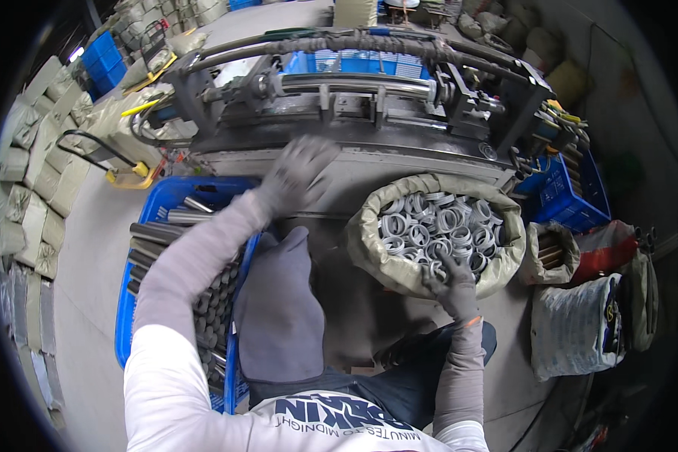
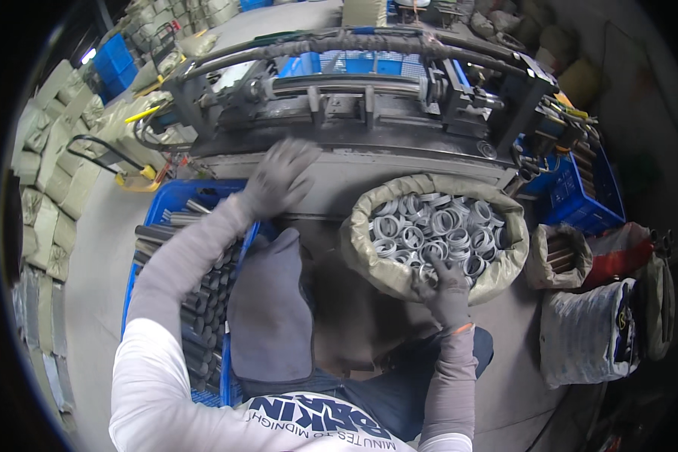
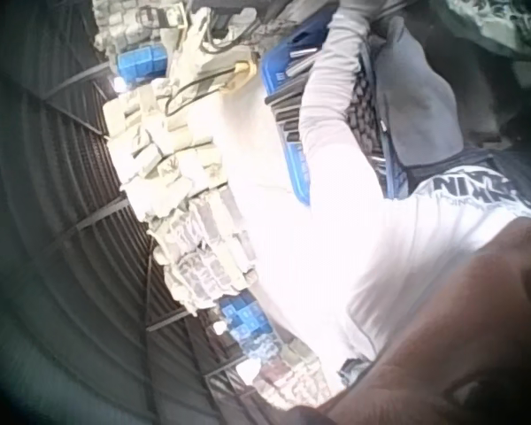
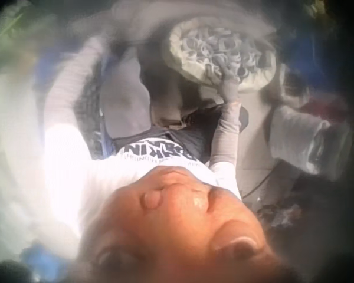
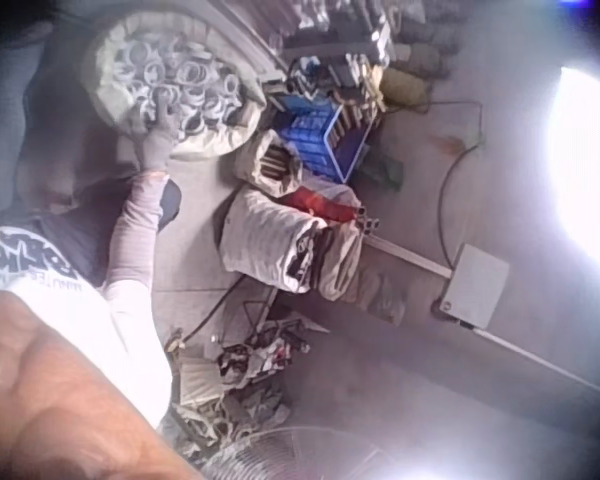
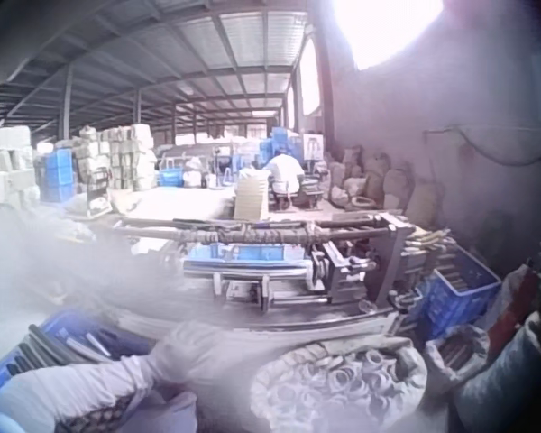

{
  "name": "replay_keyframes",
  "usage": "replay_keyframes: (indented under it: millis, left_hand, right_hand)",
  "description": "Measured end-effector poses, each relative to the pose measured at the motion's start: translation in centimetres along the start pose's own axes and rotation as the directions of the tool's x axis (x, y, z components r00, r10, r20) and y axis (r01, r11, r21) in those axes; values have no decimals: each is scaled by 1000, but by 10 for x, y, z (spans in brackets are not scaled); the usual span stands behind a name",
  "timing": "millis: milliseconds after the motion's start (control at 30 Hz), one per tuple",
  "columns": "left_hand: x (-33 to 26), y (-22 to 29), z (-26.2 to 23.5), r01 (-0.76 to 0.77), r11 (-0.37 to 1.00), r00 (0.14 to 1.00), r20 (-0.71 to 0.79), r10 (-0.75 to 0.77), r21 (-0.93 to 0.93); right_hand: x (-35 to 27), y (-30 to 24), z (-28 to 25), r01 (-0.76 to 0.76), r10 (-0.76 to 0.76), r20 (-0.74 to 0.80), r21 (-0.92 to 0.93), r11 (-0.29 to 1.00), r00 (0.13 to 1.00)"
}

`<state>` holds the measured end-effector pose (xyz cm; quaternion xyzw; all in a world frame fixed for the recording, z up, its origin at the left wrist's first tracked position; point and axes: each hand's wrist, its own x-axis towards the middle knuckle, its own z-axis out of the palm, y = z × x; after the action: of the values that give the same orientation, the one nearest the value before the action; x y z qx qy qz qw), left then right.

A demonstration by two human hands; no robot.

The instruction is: The person puts on protective gloves and a pad, fits rings onto the ends of metal tubes by hand, and places the assembled tubes into a machine.

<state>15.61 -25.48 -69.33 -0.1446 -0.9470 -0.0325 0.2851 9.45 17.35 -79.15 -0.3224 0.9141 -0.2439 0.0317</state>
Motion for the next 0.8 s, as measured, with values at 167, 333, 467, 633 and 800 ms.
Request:
replay_keyframes:
  millis: [167, 333, 467, 633, 800]
  left_hand:
    - [-236, -31, -99, 464, 880, 884, 15, -468, 100]
    - [-396, -19, -183, 719, 575, 596, 78, -799, 390]
    - [-495, 31, -195, 649, 586, 547, 238, -803, 485]
    - [-488, 57, -158, 386, 742, 632, 428, -646, 549]
    - [-466, 45, -161, 469, 726, 731, 240, -638, 502]
  right_hand:
    - [7, -14, 0, -106, 243, -63, 775, 622, 968]
    - [-4, -44, -23, 35, 57, -96, 757, 653, 994]
    - [7, -38, 2, 12, -11, -7, 808, 588, 1000]
    - [-3, -60, 13, -46, 36, 37, 952, 303, 999]
    - [-12, -103, 51, -42, 133, 4, 957, 286, 991]
